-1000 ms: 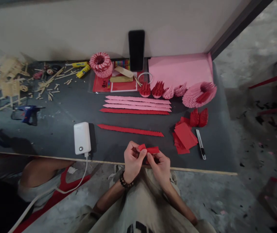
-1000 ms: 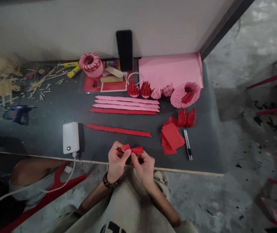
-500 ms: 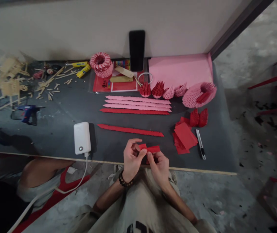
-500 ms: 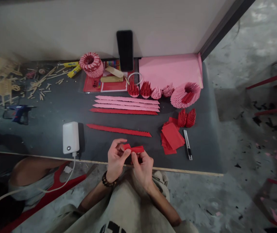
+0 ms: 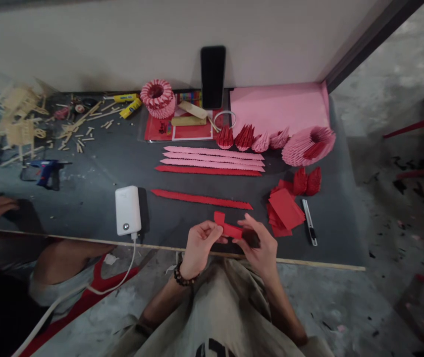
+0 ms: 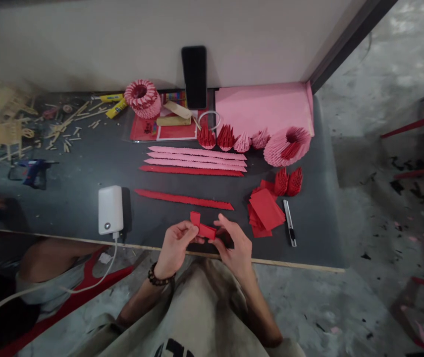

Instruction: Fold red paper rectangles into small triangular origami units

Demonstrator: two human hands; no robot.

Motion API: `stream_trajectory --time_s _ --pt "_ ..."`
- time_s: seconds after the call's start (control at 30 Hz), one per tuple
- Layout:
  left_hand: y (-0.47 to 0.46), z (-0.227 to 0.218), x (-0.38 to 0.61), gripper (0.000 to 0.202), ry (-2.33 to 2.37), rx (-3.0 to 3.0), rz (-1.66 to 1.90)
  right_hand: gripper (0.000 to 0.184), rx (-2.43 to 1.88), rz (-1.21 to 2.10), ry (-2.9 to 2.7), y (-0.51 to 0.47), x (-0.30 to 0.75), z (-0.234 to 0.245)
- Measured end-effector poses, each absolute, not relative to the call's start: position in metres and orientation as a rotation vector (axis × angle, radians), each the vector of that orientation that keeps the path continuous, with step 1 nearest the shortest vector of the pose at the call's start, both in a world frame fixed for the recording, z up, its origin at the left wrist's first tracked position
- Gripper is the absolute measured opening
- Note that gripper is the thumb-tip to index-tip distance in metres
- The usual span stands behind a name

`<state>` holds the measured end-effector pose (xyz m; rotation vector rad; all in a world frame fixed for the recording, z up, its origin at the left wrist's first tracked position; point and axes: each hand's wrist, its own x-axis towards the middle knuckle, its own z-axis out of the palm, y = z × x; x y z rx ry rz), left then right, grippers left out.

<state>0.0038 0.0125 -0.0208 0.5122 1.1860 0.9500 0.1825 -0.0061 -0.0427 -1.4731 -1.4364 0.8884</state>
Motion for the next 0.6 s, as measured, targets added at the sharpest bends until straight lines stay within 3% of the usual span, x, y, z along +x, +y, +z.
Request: stream_trajectory --time_s 0.17,0.3,0.47,0.6 --pt "0.011 -0.016 0.002 0.036 1.155 0.546 0.829 0.024 -1.249 0.879 -1.711 0.002 0.195 -0.038" --pt "0.007 -0.016 0.002 0.034 1.159 0.646 0.76 0.01 -1.261 1.044 -1.571 0.005 0.192 -0.035" --pt "0.007 -0.017 0.0 0.031 1.285 0.797 0.737 0.017 -1.412 1.325 -1.263 0.007 0.183 -0.034" --pt "0.009 -0.017 -0.001 0.029 1.298 0.85 0.692 0.016 -1.46 1.321 -1.212 0.006 0.179 -0.028"
